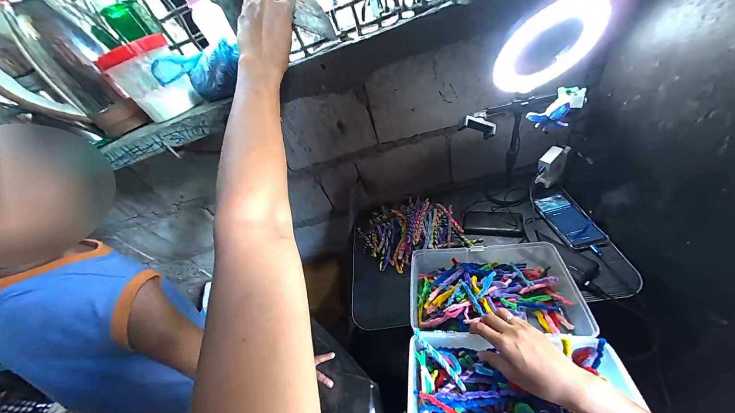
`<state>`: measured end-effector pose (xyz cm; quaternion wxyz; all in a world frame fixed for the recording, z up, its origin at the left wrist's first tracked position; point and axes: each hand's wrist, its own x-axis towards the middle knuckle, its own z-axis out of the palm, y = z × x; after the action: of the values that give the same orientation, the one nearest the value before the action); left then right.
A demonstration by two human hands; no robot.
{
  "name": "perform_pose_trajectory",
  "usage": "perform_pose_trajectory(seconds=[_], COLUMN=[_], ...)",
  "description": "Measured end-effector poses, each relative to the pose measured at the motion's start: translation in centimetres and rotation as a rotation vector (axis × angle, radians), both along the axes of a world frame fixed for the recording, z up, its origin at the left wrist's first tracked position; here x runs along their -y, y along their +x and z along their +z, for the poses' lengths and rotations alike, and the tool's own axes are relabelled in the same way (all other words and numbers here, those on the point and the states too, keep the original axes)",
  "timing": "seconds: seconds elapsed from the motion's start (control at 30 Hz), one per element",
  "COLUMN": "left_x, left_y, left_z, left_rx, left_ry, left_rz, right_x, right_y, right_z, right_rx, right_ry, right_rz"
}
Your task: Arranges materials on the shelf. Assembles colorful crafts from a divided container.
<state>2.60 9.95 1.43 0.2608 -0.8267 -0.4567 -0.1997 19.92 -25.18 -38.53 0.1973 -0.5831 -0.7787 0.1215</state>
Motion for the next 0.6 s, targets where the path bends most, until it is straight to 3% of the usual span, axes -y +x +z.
perform_pose_trajectory(seconds=[0.13, 0.27, 0.47, 0.6], left_x=[1.5, 4.0, 9.2, 14.5], left_y=[1.1, 2.1, 2.9, 2.7], left_z=[-0.2, -2.5, -9.2, -14.2], left_rx=[0.119, 0.095, 0.026, 0.153], left_ry=[0.022, 0.038, -0.027, -0.075], left_rz=[-0.041, -0.135, -0.305, -0.422], right_x=[0.0, 0.0, 0.1, 0.1], right_y=[-0.1, -0.1, 0.3, 1.3], right_z=[-0.1, -0.1, 1.0, 2.4], right_rx=[-0.005, 0.011, -0.038, -0.151], right_ry=[0.004, -0.005, -0.13, -0.141], right_rz=[-0.006, 0.009, 0.046, 0.047])
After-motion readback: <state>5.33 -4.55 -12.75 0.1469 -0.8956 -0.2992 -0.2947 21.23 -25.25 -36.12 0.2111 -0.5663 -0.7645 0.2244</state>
